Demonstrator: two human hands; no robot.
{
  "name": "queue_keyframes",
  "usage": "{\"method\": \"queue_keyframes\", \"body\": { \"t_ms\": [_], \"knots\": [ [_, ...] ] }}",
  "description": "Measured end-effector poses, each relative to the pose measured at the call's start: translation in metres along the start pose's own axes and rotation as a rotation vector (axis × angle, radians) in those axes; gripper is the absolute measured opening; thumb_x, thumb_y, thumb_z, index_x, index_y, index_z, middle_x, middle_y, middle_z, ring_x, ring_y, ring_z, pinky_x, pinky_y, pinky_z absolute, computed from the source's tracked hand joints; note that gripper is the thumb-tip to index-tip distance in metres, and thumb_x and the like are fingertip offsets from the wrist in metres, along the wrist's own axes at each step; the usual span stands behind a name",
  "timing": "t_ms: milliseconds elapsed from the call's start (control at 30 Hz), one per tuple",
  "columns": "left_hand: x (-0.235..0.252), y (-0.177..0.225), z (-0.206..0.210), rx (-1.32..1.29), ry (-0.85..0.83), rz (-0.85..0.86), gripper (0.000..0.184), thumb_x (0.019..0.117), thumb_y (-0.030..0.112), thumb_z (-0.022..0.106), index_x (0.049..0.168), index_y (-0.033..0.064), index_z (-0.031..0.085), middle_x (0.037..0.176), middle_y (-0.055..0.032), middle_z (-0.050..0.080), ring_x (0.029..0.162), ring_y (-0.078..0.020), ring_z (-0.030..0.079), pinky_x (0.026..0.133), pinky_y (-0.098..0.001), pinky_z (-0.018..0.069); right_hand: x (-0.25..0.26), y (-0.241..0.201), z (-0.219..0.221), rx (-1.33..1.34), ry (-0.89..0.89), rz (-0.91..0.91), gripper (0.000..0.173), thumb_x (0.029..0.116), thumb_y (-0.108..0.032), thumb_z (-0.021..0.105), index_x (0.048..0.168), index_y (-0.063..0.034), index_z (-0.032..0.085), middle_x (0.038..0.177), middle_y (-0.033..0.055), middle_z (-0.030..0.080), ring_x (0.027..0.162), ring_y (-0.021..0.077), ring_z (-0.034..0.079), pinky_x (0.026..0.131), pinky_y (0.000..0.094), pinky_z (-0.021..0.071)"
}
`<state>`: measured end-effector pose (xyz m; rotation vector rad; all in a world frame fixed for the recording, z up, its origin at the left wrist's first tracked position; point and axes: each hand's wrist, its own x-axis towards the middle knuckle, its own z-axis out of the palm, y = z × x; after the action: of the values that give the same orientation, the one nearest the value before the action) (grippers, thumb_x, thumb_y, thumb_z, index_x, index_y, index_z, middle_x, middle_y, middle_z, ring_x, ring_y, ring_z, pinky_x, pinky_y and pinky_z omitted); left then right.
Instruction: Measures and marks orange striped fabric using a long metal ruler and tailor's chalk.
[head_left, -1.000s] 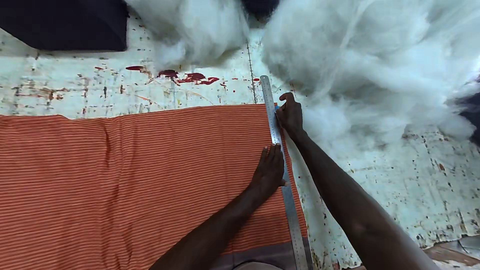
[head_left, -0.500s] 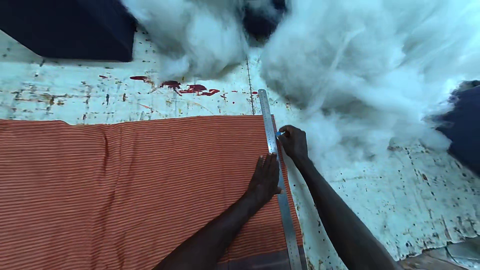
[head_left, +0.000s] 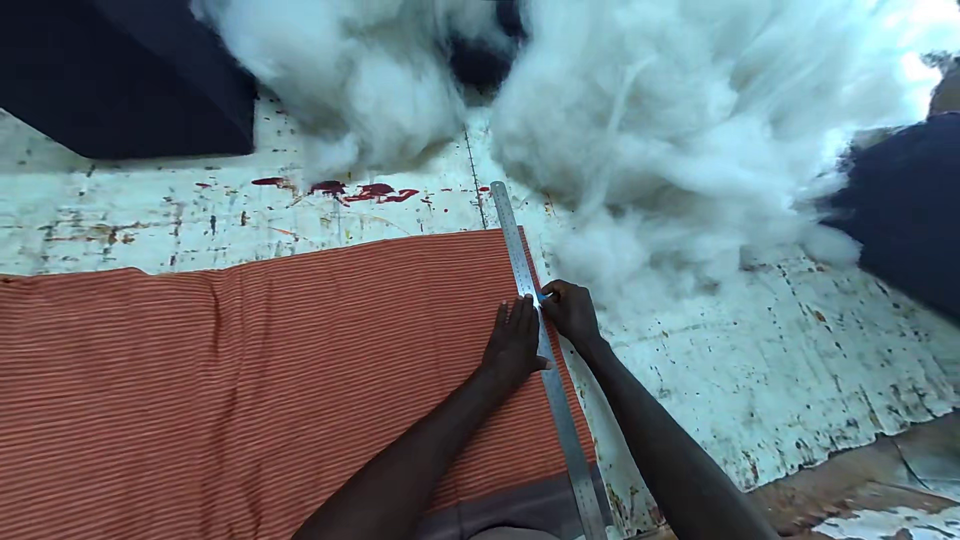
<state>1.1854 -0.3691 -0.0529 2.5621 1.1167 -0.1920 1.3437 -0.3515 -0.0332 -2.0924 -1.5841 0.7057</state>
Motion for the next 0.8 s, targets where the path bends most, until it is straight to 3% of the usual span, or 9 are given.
{"method": "queue_keyframes", "body": {
  "t_ms": [167, 333, 533, 800],
  "knots": [
    [-0.005, 0.002, -0.008, 0.013, -0.001, 0.008, 0.108, 0.0902, 0.071, 0.058, 0.158, -0.0058, 0.026, 0.17, -0.0219, 0.011, 0.159, -0.036, 0.009, 0.127, -0.0584, 0.0056, -0.052, 0.009, -0.003, -0.011, -0.039, 0.026, 0.014, 0.0929, -0.012, 0.065, 0.103, -0.0058, 0.073, 0.08, 0.0106, 0.07, 0.073, 0.0274, 0.069, 0.07, 0.0517, 0.0567],
    [0.002, 0.005, -0.007, 0.09, -0.055, -0.023, 0.109, 0.0894, 0.074, 0.057, 0.158, -0.0058, 0.026, 0.17, -0.0225, 0.011, 0.159, -0.0359, 0.008, 0.126, -0.0594, 0.0058, -0.139, 0.03, -0.003, -0.037, -0.029, -0.009, 0.014, 0.0946, -0.009, 0.064, 0.103, -0.0065, 0.076, 0.09, 0.011, 0.072, 0.081, 0.0266, 0.07, 0.074, 0.0496, 0.0583],
    [0.004, 0.007, -0.005, 0.161, -0.052, -0.005, 0.11, 0.0896, 0.076, 0.054, 0.157, -0.0078, 0.027, 0.169, -0.0255, 0.014, 0.158, -0.0392, 0.012, 0.125, -0.0624, 0.0073, -0.235, 0.052, -0.007, -0.016, -0.094, 0.071, 0.017, 0.0949, -0.011, 0.063, 0.104, -0.0074, 0.076, 0.092, 0.0086, 0.071, 0.084, 0.0238, 0.069, 0.078, 0.0466, 0.0581],
    [0.007, 0.012, -0.015, 0.235, -0.079, -0.005, 0.11, 0.0883, 0.076, 0.056, 0.154, -0.0086, 0.033, 0.166, -0.028, 0.019, 0.156, -0.0412, 0.016, 0.122, -0.067, 0.0085, -0.3, 0.06, -0.008, -0.021, -0.113, 0.114, 0.017, 0.0952, -0.01, 0.063, 0.106, -0.0055, 0.076, 0.096, 0.0122, 0.07, 0.089, 0.0274, 0.069, 0.081, 0.048, 0.0576]
  ]
}}
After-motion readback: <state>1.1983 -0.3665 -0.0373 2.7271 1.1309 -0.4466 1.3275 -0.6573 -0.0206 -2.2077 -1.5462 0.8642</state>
